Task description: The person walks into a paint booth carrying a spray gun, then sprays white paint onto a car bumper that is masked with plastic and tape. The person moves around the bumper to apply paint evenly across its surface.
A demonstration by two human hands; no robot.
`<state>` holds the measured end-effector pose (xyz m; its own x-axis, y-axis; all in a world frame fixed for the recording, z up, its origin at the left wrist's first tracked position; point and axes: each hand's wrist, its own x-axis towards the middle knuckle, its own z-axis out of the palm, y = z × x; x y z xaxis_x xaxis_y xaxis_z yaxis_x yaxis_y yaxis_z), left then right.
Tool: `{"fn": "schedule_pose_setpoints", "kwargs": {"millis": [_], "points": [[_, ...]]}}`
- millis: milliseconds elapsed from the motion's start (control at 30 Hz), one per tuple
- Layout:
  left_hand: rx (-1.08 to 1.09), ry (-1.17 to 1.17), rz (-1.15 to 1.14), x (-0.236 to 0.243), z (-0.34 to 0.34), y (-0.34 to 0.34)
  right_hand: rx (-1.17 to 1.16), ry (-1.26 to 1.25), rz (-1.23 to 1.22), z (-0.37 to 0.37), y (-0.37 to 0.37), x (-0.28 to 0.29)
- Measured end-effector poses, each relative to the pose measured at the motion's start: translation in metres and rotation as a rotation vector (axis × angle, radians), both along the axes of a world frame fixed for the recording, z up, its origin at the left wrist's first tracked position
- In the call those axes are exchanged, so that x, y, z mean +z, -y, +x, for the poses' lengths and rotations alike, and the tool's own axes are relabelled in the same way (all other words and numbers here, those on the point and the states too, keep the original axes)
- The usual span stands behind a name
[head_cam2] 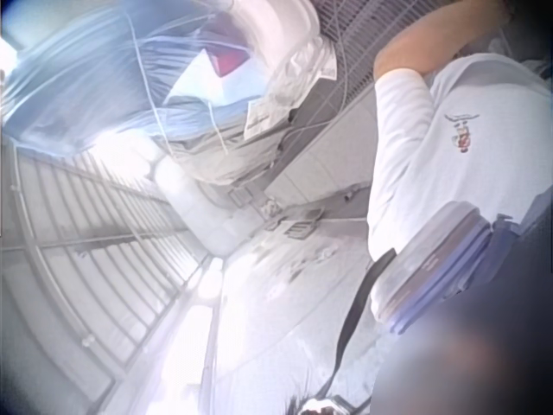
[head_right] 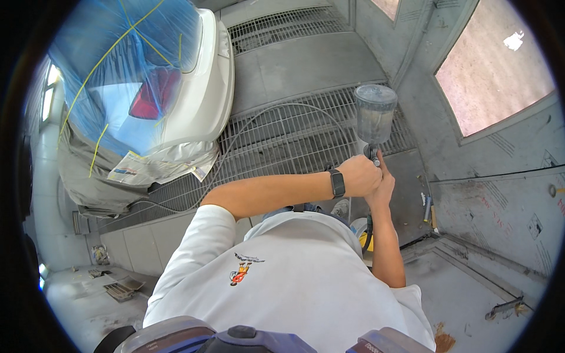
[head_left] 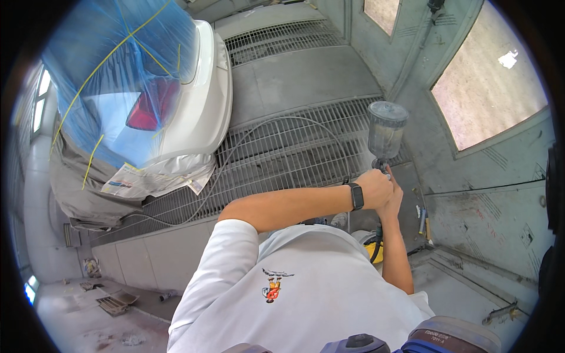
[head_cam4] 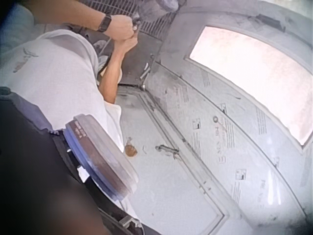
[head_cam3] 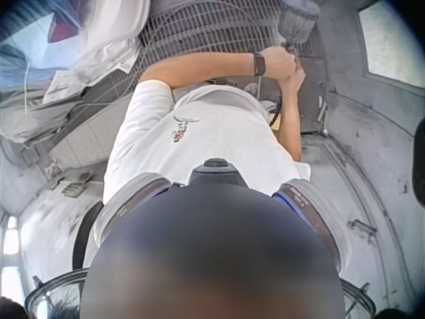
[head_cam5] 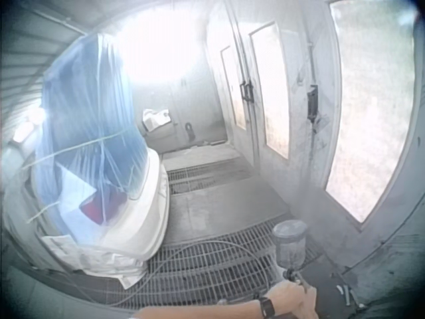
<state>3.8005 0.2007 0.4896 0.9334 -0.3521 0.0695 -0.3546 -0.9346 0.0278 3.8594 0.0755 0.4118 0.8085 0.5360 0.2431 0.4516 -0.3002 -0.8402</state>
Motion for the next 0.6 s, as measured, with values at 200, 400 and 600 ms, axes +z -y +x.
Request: {"fn": "schedule_pose_setpoints", "kwargs": {"millis": [200, 400, 600], "points": [[0.156, 0.065, -0.166, -0.018, -0.034, -0.001, -0.046, -0.219, 0.117, -0.001, -0.003, -0.01], [0.276, -0.244, -0.764, -0.097, -0.12, 0.011, -0.187, -0.497, 0.307, -0.002, -0.013, 0.024], [0.146, -0.503, -0.882, -0.167, -0.151, 0.017, 0.014, -0.467, 0.806, 0.007, -0.028, 0.154]]}}
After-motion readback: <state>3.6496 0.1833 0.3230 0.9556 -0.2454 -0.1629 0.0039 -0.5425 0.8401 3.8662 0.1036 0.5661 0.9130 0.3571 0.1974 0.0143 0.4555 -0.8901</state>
